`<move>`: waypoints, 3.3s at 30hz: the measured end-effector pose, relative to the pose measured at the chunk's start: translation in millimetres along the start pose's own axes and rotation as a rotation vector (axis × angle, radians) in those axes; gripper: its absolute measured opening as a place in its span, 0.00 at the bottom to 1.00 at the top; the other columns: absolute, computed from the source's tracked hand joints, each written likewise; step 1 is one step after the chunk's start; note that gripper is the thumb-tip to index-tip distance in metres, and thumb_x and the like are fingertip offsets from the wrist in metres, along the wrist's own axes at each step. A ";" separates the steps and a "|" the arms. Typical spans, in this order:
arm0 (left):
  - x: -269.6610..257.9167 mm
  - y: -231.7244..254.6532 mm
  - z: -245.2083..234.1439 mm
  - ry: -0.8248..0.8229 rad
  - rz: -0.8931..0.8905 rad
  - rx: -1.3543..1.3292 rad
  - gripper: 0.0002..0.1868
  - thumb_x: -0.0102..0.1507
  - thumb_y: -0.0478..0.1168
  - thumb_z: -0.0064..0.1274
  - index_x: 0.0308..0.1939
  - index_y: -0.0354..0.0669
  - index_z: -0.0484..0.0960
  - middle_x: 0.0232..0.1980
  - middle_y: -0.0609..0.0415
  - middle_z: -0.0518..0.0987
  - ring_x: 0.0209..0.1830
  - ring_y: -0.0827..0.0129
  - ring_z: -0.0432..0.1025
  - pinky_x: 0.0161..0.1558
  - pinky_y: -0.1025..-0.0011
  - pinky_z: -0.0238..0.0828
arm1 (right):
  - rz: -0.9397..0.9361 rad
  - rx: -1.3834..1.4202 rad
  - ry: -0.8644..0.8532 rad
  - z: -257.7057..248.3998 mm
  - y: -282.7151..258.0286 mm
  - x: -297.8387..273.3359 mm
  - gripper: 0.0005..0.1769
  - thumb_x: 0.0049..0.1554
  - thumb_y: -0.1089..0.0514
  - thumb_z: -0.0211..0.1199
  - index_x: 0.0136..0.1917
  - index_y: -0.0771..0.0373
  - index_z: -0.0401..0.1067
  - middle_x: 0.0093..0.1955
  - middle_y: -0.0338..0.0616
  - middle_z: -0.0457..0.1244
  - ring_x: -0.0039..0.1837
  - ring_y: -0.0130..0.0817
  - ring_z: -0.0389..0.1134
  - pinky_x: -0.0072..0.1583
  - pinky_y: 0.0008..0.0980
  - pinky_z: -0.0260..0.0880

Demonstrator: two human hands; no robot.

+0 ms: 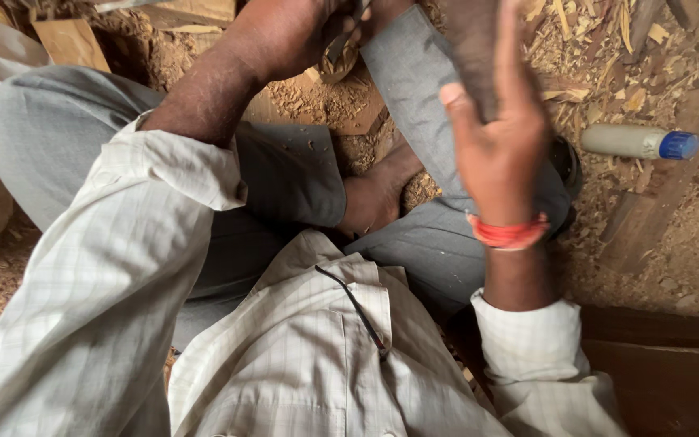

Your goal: The person sits on the floor and carves a small wooden object using a chisel and a wooden mallet. They repeatedly strike the chisel to shape the wood, occasionally adjusting the piece and switching between different chisels.

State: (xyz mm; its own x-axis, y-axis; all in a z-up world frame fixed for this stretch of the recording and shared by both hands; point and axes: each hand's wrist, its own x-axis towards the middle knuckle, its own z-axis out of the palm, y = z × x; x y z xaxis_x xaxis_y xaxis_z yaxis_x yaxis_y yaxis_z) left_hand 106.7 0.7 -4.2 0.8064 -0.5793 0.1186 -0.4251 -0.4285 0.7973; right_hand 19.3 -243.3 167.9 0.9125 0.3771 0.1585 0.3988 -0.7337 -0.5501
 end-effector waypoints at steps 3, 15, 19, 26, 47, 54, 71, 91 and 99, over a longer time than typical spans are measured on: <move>1.0 10.9 -6.8 0.044 0.091 0.154 0.09 0.72 0.37 0.57 0.53 0.42 0.74 0.40 0.46 0.82 0.38 0.55 0.79 0.39 0.61 0.77 | 0.168 -0.019 -0.089 4.0 9.5 -7.9 0.40 0.66 0.63 0.67 0.83 0.59 0.50 0.76 0.53 0.62 0.73 0.39 0.69 0.71 0.33 0.71; -3.1 14.3 -3.0 0.113 0.083 0.099 0.10 0.71 0.37 0.57 0.53 0.42 0.72 0.41 0.46 0.83 0.41 0.48 0.80 0.39 0.56 0.76 | 0.322 0.417 0.096 3.0 20.2 -58.6 0.39 0.69 0.63 0.67 0.85 0.66 0.50 0.74 0.53 0.64 0.70 0.30 0.67 0.73 0.31 0.69; -5.6 9.9 5.0 0.052 0.012 0.113 0.10 0.70 0.36 0.57 0.52 0.43 0.73 0.40 0.47 0.83 0.39 0.49 0.80 0.39 0.56 0.77 | 0.295 0.375 0.104 1.9 20.4 -63.9 0.38 0.70 0.63 0.68 0.84 0.66 0.50 0.73 0.52 0.65 0.70 0.30 0.67 0.72 0.28 0.69; -4.2 9.9 7.4 0.038 0.002 0.195 0.12 0.72 0.37 0.56 0.57 0.41 0.72 0.38 0.45 0.83 0.37 0.50 0.80 0.37 0.58 0.78 | 0.312 0.394 0.187 -3.8 5.7 -56.1 0.38 0.70 0.61 0.68 0.84 0.65 0.49 0.69 0.49 0.66 0.66 0.27 0.67 0.68 0.27 0.71; -4.1 15.6 6.3 0.059 0.091 0.235 0.11 0.70 0.40 0.58 0.54 0.43 0.77 0.37 0.46 0.82 0.35 0.50 0.79 0.36 0.57 0.78 | 0.192 0.046 0.180 31.2 9.7 -59.5 0.38 0.74 0.56 0.62 0.86 0.56 0.43 0.82 0.58 0.54 0.79 0.49 0.60 0.77 0.40 0.69; -12.7 19.8 5.2 0.002 0.049 0.241 0.09 0.72 0.41 0.57 0.53 0.44 0.77 0.34 0.45 0.82 0.33 0.48 0.79 0.34 0.55 0.76 | 0.180 0.038 0.159 31.2 -4.4 -58.1 0.35 0.74 0.54 0.61 0.85 0.61 0.46 0.82 0.53 0.56 0.81 0.44 0.63 0.78 0.37 0.68; -11.0 20.9 9.1 0.004 0.108 0.282 0.11 0.72 0.44 0.57 0.55 0.44 0.77 0.34 0.47 0.82 0.31 0.51 0.79 0.33 0.57 0.76 | 0.231 0.105 0.223 40.2 -6.2 -73.6 0.39 0.74 0.59 0.62 0.86 0.63 0.40 0.83 0.59 0.52 0.77 0.45 0.61 0.75 0.35 0.65; -35.5 26.7 23.3 0.742 -0.188 -0.314 0.05 0.74 0.30 0.57 0.48 0.38 0.76 0.43 0.45 0.86 0.43 0.65 0.86 0.45 0.68 0.85 | 0.319 0.335 0.314 48.7 25.1 -106.9 0.37 0.72 0.56 0.63 0.84 0.68 0.47 0.81 0.58 0.55 0.80 0.41 0.61 0.77 0.35 0.64; -48.4 32.7 63.9 0.788 -0.286 -0.239 0.08 0.73 0.28 0.53 0.49 0.37 0.69 0.41 0.50 0.79 0.41 0.69 0.80 0.41 0.70 0.79 | 0.266 0.464 0.222 17.4 18.2 -79.7 0.37 0.73 0.57 0.64 0.84 0.67 0.47 0.79 0.50 0.60 0.72 0.29 0.64 0.74 0.27 0.67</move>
State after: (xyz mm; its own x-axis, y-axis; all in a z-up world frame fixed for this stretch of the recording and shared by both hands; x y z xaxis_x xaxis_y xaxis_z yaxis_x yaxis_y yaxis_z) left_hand 27.6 -29.5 -21.7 0.9562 0.2145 0.1992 -0.1363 -0.2760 0.9515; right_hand -47.7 -276.9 131.0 0.9932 0.0494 0.1058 0.1167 -0.4433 -0.8887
